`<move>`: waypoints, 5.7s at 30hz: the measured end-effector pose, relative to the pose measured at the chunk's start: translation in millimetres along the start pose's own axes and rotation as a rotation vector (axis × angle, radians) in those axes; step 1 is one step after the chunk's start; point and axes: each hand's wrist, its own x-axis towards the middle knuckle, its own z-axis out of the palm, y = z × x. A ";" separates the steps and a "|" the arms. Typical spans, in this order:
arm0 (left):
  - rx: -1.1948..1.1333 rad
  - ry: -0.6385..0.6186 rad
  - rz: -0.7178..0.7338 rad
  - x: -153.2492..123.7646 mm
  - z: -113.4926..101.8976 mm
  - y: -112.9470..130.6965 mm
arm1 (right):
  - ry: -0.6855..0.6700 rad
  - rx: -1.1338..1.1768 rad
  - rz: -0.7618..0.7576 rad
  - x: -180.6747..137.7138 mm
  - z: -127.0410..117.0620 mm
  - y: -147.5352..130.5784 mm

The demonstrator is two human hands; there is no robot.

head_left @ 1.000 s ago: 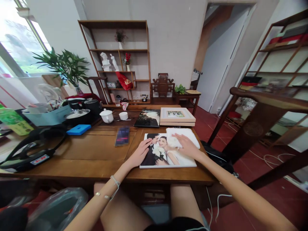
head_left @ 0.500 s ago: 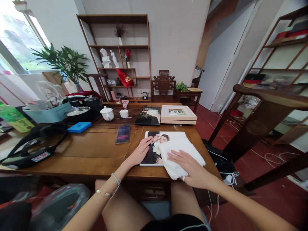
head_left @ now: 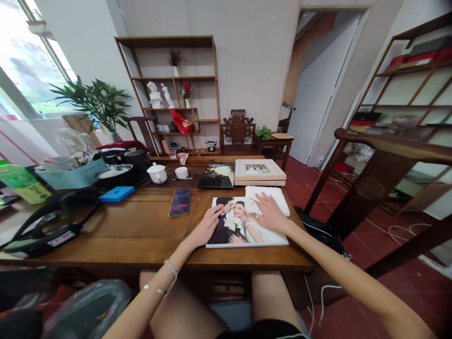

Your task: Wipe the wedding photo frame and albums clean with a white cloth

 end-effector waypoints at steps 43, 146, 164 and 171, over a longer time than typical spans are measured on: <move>0.009 0.012 0.016 0.0 2.2 -4.2 | -0.016 0.069 -0.148 -37.7 3.2 3.3; 0.028 -0.003 -0.110 4.3 -2.9 17.5 | 0.075 0.346 -0.028 63.2 5.8 -66.6; 0.007 -0.013 -0.088 4.3 -4.2 20.7 | 0.164 0.102 -0.072 12.5 33.9 43.7; 0.026 -0.006 -0.074 3.2 -2.4 15.6 | -0.022 0.126 -0.245 -57.1 -1.7 -22.5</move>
